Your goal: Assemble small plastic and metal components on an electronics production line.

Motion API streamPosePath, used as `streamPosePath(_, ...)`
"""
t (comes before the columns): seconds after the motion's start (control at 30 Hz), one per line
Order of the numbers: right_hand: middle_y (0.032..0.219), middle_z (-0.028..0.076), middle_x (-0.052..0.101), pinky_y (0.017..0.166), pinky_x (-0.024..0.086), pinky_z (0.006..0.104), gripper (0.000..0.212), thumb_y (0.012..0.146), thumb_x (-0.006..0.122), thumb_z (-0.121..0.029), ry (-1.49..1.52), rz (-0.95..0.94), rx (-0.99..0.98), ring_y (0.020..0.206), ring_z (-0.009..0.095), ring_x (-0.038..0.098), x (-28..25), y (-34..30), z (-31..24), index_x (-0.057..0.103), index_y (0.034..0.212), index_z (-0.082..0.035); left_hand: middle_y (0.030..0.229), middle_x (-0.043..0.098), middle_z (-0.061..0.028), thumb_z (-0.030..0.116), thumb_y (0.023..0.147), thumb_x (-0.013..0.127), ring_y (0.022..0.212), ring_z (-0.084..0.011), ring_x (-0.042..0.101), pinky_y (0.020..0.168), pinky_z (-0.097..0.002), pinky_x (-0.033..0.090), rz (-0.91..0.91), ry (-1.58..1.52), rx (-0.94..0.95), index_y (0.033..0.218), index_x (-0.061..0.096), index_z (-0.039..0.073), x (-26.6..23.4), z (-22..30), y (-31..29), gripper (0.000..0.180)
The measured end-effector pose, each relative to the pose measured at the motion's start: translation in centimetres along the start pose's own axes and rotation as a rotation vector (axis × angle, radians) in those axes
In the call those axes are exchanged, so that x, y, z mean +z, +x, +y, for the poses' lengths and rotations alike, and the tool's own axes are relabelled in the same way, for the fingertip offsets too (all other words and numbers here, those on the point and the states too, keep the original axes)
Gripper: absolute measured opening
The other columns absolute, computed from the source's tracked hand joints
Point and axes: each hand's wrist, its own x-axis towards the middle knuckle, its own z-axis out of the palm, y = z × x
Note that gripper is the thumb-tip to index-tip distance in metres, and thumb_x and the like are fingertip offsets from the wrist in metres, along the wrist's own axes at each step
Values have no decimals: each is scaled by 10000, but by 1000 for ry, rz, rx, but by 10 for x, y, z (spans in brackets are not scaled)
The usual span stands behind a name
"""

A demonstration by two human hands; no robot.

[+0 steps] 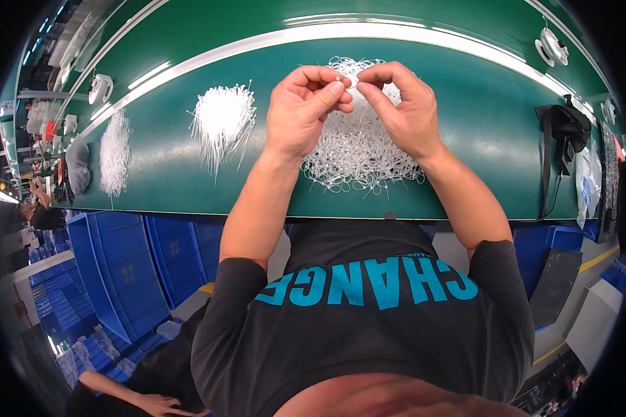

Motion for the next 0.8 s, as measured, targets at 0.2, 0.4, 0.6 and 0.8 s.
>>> streamPosePath(0.2,844,69,690,694,523,288,103,844,700,-37,201,87,97,754,150,650,9,-2,0,656,935,-16,907,681,-143,3,893,671,784,-179,688,670,-301,613,57,109,7,998,624,-50,9,-12,-6,126)
streamPosePath(0.4,801,59,678,636,502,293,97,822,703,-28,8,1,-16,689,161,621,7,-1,2,661,910,-31,879,683,-151,-4,889,677,749,-193,703,644,-289,615,157,96,97,983,616,-67,6,-11,-6,129)
streamPosePath(0.6,776,38,670,609,477,300,77,807,700,-18,-28,-34,-65,648,169,590,5,1,0,674,871,-52,866,689,-146,-7,881,689,743,-184,701,650,-285,615,184,222,187,966,617,-67,9,-8,-9,127)
streamPosePath(0.8,756,40,652,652,477,313,69,808,695,-29,-69,-55,-95,649,176,586,5,0,2,673,870,-51,879,687,-144,-12,886,678,760,-187,693,654,-285,607,189,245,170,975,627,-56,7,-9,-9,112)
